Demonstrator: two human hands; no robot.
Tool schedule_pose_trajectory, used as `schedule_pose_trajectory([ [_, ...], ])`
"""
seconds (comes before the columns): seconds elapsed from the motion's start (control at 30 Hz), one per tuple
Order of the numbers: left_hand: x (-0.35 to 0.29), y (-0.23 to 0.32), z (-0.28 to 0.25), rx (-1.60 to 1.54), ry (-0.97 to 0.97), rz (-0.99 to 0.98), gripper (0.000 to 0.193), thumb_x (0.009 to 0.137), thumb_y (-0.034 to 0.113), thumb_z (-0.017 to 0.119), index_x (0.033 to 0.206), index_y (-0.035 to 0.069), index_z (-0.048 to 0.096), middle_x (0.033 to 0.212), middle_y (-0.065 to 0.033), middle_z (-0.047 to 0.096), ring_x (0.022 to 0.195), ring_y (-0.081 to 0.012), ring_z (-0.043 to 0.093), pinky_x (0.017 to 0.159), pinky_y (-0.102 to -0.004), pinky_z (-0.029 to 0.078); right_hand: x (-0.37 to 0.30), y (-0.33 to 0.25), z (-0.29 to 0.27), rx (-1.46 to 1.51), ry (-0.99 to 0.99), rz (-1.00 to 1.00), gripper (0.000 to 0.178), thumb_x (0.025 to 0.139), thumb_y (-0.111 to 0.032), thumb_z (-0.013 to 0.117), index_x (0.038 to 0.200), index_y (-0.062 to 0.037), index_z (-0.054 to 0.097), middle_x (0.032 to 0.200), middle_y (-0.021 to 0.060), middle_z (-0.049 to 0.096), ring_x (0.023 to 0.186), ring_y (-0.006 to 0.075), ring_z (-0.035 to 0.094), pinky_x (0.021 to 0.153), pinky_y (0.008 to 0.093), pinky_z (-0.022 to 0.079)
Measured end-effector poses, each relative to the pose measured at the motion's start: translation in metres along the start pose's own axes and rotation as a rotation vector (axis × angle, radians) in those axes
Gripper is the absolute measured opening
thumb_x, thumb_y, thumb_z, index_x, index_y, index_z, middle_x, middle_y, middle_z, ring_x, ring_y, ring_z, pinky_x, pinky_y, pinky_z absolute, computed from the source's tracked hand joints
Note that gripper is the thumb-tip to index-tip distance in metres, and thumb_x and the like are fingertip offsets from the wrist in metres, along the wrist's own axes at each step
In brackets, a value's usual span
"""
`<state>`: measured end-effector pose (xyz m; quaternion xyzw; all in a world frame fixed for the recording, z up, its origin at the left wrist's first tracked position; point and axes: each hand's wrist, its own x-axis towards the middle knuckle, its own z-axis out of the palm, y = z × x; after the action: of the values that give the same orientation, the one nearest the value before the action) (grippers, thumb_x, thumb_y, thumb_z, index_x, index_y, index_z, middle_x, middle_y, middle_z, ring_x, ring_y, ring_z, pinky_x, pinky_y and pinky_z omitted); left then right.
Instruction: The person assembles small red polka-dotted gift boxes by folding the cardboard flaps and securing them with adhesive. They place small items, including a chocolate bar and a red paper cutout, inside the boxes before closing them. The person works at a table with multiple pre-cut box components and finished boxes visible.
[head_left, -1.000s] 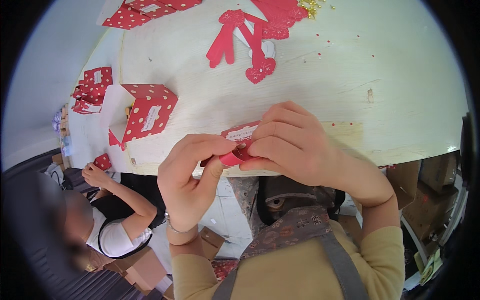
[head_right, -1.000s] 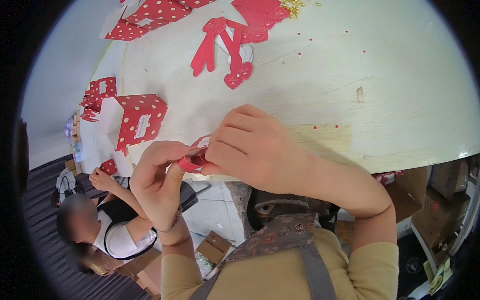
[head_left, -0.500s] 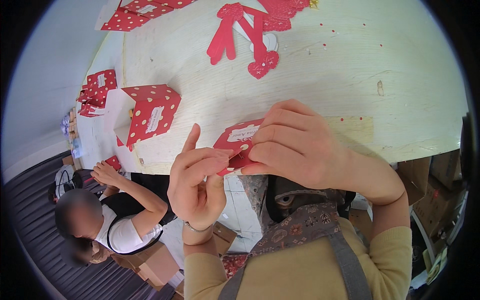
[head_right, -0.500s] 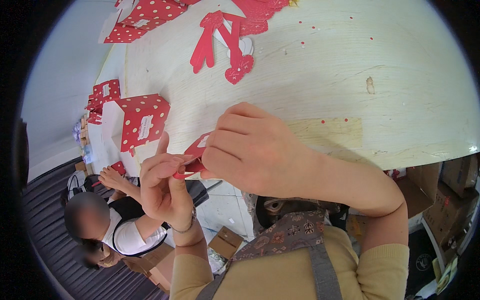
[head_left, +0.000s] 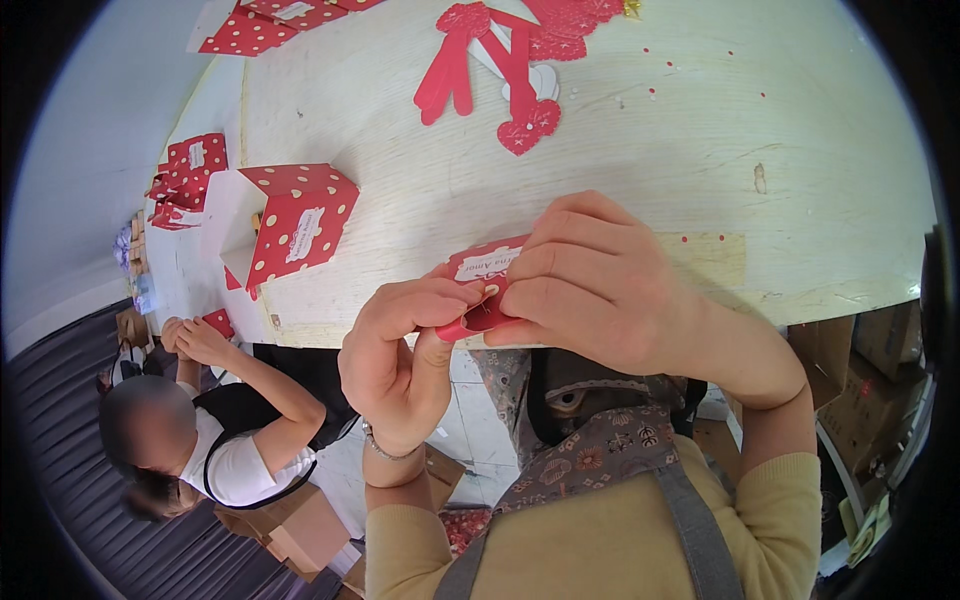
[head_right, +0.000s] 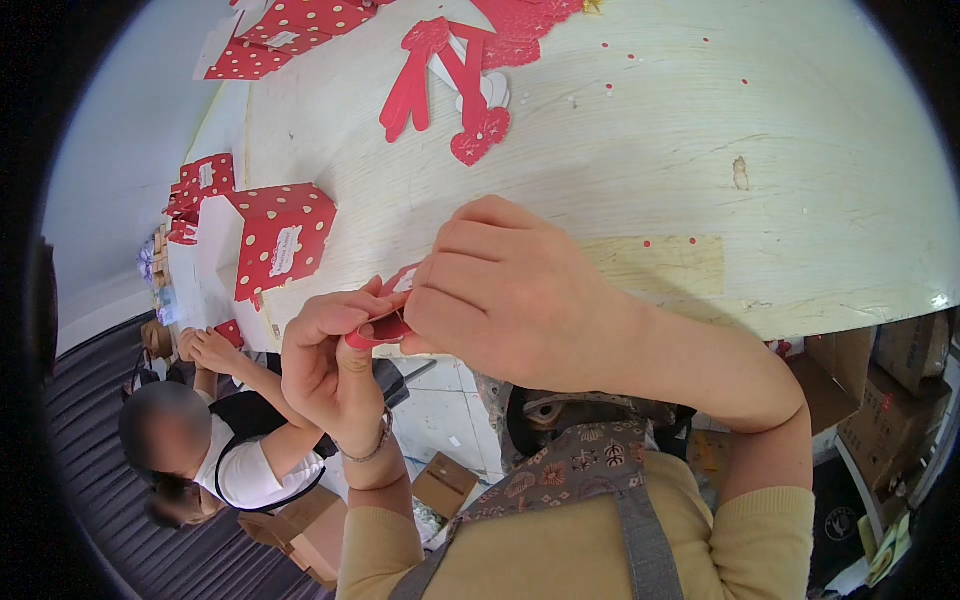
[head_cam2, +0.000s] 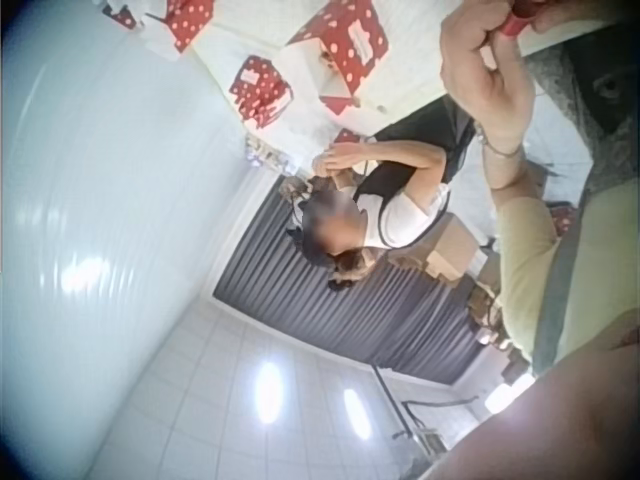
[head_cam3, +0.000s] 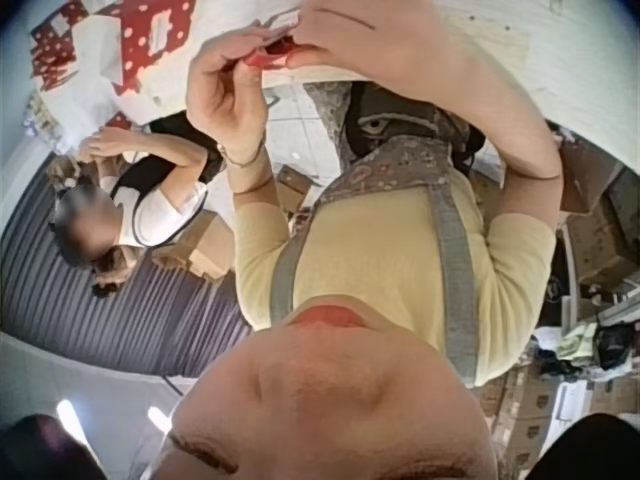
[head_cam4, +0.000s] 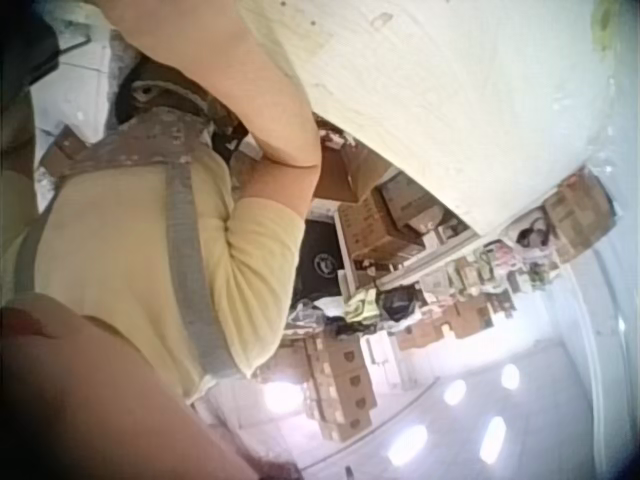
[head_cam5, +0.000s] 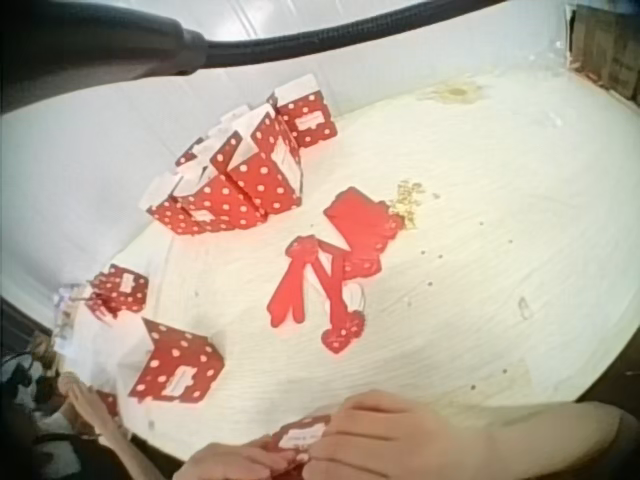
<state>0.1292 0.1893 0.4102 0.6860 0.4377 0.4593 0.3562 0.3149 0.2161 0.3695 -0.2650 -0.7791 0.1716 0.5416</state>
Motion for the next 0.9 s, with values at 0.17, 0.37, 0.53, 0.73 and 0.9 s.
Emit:
schedule_pose_trajectory([
  [0.17,-0.004,-0.007,0.003,0.089,0.051,0.135,0.006,0.088,0.005,0.061,0.091,0.0,0.059,0.085,-0.0139,0.068,0.081,-0.0248,0.068,0.086,-0.0449,0.052,0.001,-0.003,-0.002,-0.005,-0.043,0.034,0.031,0.065,-0.023,0.08,0.079,-0.0053,0.058,0.077,0.0036,0.06,0.069,0.0204,0.057,0.068,0.0334,0.047],
  [0.37,-0.005,-0.007,0.003,0.257,0.025,0.197,0.003,0.087,0.006,0.063,0.088,0.007,0.06,0.083,-0.0098,0.07,0.08,-0.0228,0.069,0.087,-0.046,0.052,0.002,-0.003,0.004,-0.065,0.022,0.016,0.026,0.066,-0.022,0.072,0.07,-0.0073,0.051,0.071,0.0023,0.054,0.069,0.0187,0.054,0.072,0.0334,0.046],
  [0.53,-0.007,-0.003,0.002,0.109,0.001,0.076,0.004,0.089,0.008,0.061,0.091,0.005,0.059,0.091,-0.0124,0.067,0.088,-0.0231,0.066,0.097,-0.0478,0.044,0.003,-0.002,0.003,-0.082,-0.003,0.008,0.026,0.066,-0.022,0.071,0.068,-0.0074,0.05,0.07,0.0021,0.052,0.069,0.0183,0.054,0.074,0.0341,0.046],
  [0.73,-0.012,-0.006,0.008,-0.02,0.073,0.028,0.008,0.092,0.01,0.058,0.096,0.003,0.056,0.094,-0.0145,0.065,0.091,-0.0231,0.064,0.1,-0.0476,0.041,0.005,-0.003,-0.002,-0.045,-0.061,0.038,0.03,0.066,-0.025,0.079,0.078,-0.0066,0.059,0.077,0.0019,0.06,0.068,0.0197,0.056,0.072,0.0346,0.047],
  [0.9,-0.016,-0.01,0.007,0.092,0.063,0.086,0.017,0.094,0.015,0.056,0.098,0.003,0.044,0.092,-0.0166,0.059,0.088,-0.0246,0.065,0.097,-0.0493,0.046,0.006,-0.003,0.0,-0.07,-0.035,0.011,0.026,0.068,-0.024,0.071,0.072,-0.0065,0.052,0.072,0.0025,0.055,0.071,0.0189,0.056,0.075,0.0357,0.047],
])
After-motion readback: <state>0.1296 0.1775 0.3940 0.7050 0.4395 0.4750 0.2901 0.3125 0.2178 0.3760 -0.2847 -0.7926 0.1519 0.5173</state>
